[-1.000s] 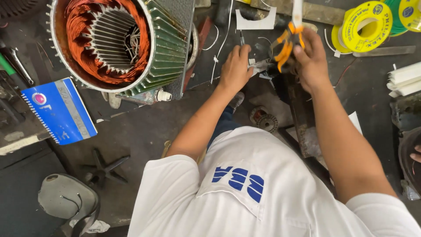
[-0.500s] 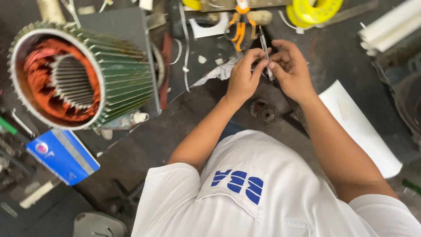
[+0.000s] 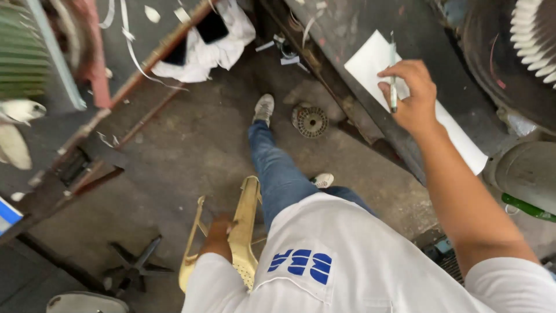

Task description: Marking semi-circular patterns on a strip of white insulation paper using a pen at a workbench.

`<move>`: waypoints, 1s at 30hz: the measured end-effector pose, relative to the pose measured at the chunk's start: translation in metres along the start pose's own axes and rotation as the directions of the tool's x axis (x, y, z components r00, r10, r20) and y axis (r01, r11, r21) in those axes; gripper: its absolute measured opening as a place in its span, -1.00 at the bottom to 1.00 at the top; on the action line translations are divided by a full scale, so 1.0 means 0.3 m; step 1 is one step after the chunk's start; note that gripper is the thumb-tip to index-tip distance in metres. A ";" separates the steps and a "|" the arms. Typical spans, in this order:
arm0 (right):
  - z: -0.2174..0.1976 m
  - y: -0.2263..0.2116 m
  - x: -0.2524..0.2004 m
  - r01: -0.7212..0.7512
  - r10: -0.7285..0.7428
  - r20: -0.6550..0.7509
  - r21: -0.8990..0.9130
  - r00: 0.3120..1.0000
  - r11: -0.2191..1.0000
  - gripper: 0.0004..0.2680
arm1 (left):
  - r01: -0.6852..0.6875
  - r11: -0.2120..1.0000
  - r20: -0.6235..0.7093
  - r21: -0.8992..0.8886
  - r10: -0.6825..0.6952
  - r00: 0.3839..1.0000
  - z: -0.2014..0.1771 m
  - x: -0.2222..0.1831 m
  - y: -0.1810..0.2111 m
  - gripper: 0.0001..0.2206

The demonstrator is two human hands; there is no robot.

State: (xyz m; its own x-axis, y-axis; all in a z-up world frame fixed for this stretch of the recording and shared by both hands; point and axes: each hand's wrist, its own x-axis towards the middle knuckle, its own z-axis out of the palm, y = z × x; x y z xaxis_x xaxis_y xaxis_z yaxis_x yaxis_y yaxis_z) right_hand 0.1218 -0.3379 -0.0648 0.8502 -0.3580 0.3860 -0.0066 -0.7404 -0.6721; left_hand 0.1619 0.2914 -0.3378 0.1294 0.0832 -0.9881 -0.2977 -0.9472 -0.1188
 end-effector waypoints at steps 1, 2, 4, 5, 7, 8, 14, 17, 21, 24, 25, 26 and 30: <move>-0.007 0.024 -0.029 -0.003 0.003 0.004 0.001 1.000 1.000 -0.90 | 0.002 1.000 0.006 -0.001 -0.002 1.000 0.073 -0.001 -0.012 -0.26; -0.012 0.045 -0.060 0.085 -0.083 0.055 -0.041 0.995 0.996 -0.90 | 0.179 0.970 0.105 -0.166 -0.163 0.981 0.149 -0.006 -0.030 -0.14; -0.003 0.078 -0.119 0.177 -0.169 0.108 -0.079 0.980 0.981 -0.89 | 0.358 0.882 0.224 -0.307 -0.299 0.928 0.290 0.000 -0.070 -0.02; 0.010 0.093 -0.144 0.170 -0.158 0.134 -0.076 0.978 0.983 -0.88 | 0.372 0.859 0.177 -0.352 -0.329 0.928 0.354 0.012 -0.090 -0.02; 0.026 0.119 -0.145 0.169 -0.155 0.157 -0.083 0.975 0.982 -0.83 | 0.370 0.838 0.124 -0.402 -0.350 0.928 0.376 0.016 -0.059 0.00; 0.033 0.116 -0.150 0.213 -0.199 0.149 -0.085 0.969 0.973 -0.87 | 0.405 0.847 0.106 -0.345 -0.393 0.913 0.368 -0.025 -0.039 -0.06; 0.045 0.142 -0.169 0.309 -0.298 0.177 -0.034 0.938 0.951 -0.84 | 0.442 0.883 0.049 -0.159 -0.440 0.897 0.375 0.041 -0.079 0.03; 0.033 0.124 -0.170 0.282 -0.266 0.210 -0.050 0.941 0.958 -0.81 | 0.475 0.873 0.111 -0.109 -0.464 0.879 0.372 0.133 -0.119 0.05; 0.034 0.115 -0.151 0.287 -0.277 0.231 -0.010 0.933 0.958 -0.80 | 0.311 0.950 0.079 0.018 -0.311 0.947 0.366 0.204 -0.053 0.00; 0.036 0.151 -0.164 0.272 -0.254 0.231 -0.048 0.939 0.961 -0.69 | 0.026 0.943 0.088 0.333 -0.058 0.994 0.277 0.152 0.199 -0.25; 0.049 0.147 -0.162 0.271 -0.255 0.225 -0.045 0.940 0.962 -0.69 | 0.032 0.942 0.084 0.335 -0.064 0.994 0.224 0.125 0.287 -0.25; 0.056 0.144 -0.163 0.234 -0.222 0.151 -0.067 0.963 0.970 -0.73 | -0.124 0.931 0.026 0.344 0.123 0.992 0.177 0.099 0.382 -0.40; 0.056 0.146 -0.136 0.159 -0.154 0.077 -0.068 0.985 0.985 -0.75 | -0.440 0.788 -0.327 0.430 0.590 0.738 -0.126 -0.046 0.676 -0.62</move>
State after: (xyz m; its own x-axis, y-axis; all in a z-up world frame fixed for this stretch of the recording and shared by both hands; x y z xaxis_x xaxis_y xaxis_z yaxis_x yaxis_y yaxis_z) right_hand 0.0957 -0.3461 -0.1205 0.8792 -0.1947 0.4348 0.0930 -0.8249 -0.5576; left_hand 0.1356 0.0865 -0.3446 0.2286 -0.5988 -0.7676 -0.6982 -0.6503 0.2993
